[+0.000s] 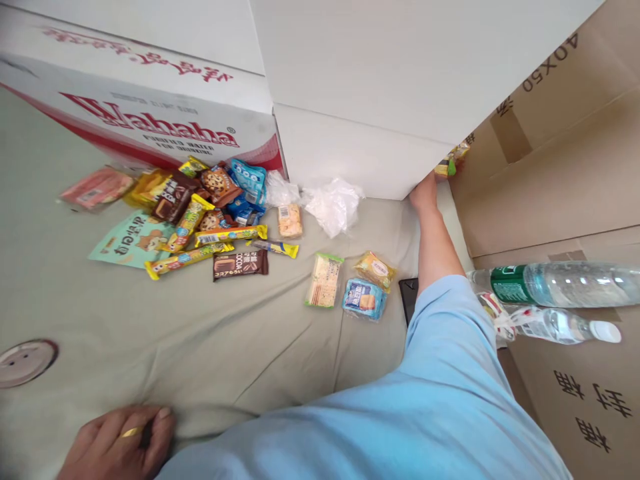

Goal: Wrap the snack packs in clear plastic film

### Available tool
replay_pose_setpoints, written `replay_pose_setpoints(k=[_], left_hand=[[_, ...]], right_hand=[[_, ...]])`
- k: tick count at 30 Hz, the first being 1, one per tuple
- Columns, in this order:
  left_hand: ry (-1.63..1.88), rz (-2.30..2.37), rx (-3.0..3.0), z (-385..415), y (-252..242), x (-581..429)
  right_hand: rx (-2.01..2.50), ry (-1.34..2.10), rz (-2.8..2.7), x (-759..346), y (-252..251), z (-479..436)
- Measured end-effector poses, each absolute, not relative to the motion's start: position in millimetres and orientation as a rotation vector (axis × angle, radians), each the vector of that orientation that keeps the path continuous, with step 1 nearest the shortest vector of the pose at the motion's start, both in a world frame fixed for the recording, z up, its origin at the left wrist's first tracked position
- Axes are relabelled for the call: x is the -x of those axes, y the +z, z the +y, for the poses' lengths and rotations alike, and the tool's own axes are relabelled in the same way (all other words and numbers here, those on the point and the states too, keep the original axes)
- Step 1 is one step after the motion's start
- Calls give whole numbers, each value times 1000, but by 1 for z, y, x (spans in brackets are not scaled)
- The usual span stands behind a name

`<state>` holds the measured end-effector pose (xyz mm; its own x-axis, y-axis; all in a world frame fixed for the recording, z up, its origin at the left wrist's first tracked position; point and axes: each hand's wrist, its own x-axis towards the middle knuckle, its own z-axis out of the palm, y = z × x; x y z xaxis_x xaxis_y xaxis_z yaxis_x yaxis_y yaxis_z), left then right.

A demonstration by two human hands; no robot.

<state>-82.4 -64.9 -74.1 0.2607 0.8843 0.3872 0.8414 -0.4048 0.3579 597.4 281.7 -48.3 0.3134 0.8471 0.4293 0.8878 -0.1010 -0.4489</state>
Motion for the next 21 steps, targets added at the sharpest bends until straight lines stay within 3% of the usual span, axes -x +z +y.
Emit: replay_pose_setpoints(k=[3, 8, 15, 18, 21], left_hand=[[712, 1662, -2679, -69, -76, 82], [715, 1771, -2596, -82, -89, 90], [710, 1624, -2648, -84, -101, 102], [730, 1649, -2658, -81, -97, 96], [799, 1682, -2636, -80, -93, 89]], right_hand=[[1979, -122, -1319, -593, -58, 271], [1935, -199, -991, -565, -55, 229], [1618, -40, -1918, -421, 0, 159], [1775, -32, -2338, -376, 4, 156], [2110, -12, -2366, -365, -2, 166]])
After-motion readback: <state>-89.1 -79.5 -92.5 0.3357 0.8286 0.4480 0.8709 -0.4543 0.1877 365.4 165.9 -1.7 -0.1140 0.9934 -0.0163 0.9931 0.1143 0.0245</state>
